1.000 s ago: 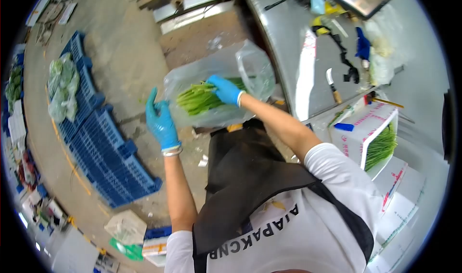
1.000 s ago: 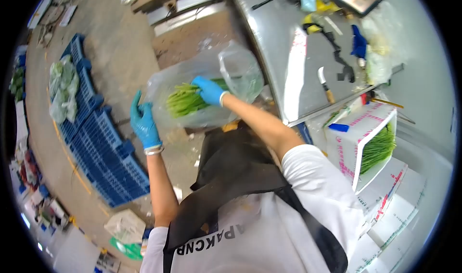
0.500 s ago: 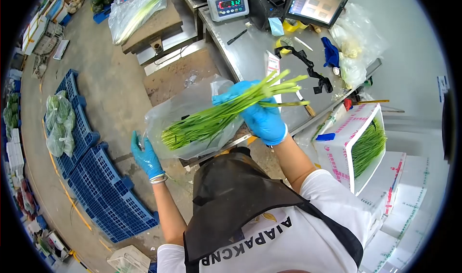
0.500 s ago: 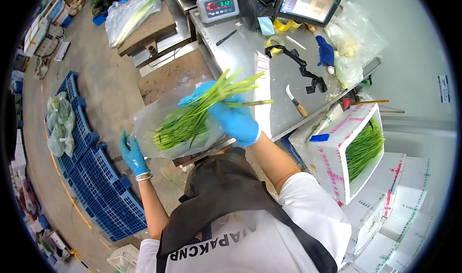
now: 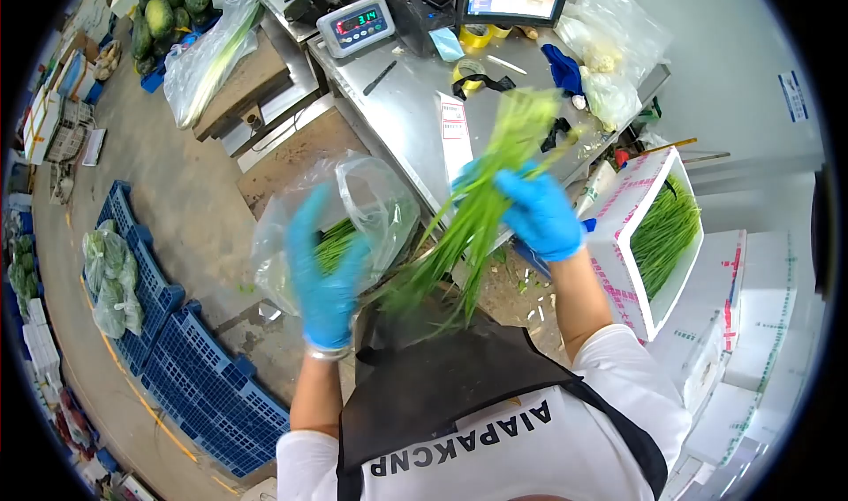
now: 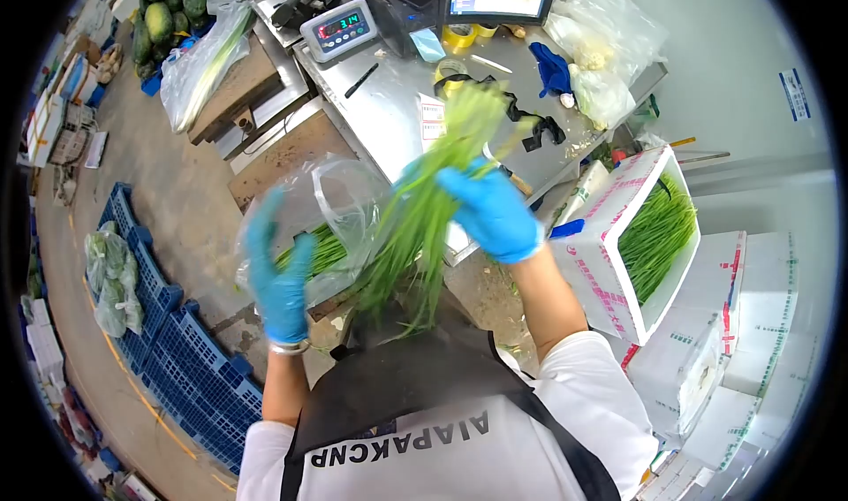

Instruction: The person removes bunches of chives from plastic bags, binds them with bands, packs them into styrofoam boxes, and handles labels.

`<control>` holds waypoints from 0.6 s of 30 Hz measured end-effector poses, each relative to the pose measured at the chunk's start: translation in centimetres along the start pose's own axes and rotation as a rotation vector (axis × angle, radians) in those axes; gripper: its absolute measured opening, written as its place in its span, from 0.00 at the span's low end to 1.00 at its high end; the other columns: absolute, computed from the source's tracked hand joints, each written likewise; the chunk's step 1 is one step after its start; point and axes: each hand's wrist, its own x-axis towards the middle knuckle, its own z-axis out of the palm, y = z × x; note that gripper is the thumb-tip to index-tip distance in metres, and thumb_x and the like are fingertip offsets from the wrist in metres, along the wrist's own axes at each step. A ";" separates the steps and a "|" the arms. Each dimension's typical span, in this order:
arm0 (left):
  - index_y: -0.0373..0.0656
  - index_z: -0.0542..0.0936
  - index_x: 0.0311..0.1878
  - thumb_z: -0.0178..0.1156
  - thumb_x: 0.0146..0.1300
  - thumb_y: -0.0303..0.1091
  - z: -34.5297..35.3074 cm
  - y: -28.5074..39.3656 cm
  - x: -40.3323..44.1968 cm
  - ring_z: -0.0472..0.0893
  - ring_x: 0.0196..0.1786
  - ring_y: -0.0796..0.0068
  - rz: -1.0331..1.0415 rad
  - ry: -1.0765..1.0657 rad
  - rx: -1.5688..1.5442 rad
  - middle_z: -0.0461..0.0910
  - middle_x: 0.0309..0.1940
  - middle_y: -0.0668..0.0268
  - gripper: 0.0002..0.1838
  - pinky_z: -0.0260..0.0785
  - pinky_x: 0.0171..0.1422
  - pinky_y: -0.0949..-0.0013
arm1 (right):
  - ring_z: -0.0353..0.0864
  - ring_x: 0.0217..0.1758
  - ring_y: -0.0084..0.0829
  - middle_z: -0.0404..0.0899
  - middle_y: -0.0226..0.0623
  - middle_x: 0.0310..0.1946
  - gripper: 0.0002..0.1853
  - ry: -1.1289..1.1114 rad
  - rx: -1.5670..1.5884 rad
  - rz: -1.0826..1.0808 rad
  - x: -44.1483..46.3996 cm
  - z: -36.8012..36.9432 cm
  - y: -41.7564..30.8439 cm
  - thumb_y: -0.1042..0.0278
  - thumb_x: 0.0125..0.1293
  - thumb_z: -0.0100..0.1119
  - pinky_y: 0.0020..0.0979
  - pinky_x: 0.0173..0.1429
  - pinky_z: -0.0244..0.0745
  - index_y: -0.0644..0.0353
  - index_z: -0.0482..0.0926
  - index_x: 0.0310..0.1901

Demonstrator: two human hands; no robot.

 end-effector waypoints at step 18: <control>0.39 0.79 0.43 0.49 0.74 0.48 -19.2 -2.0 -5.3 0.67 0.20 0.86 -0.347 0.445 -0.587 0.79 0.31 0.68 0.20 0.56 0.21 0.81 | 0.83 0.42 0.33 0.82 0.40 0.45 0.18 -0.290 0.062 0.031 8.9 3.5 3.2 0.59 0.74 0.51 0.42 0.57 0.80 0.66 0.78 0.53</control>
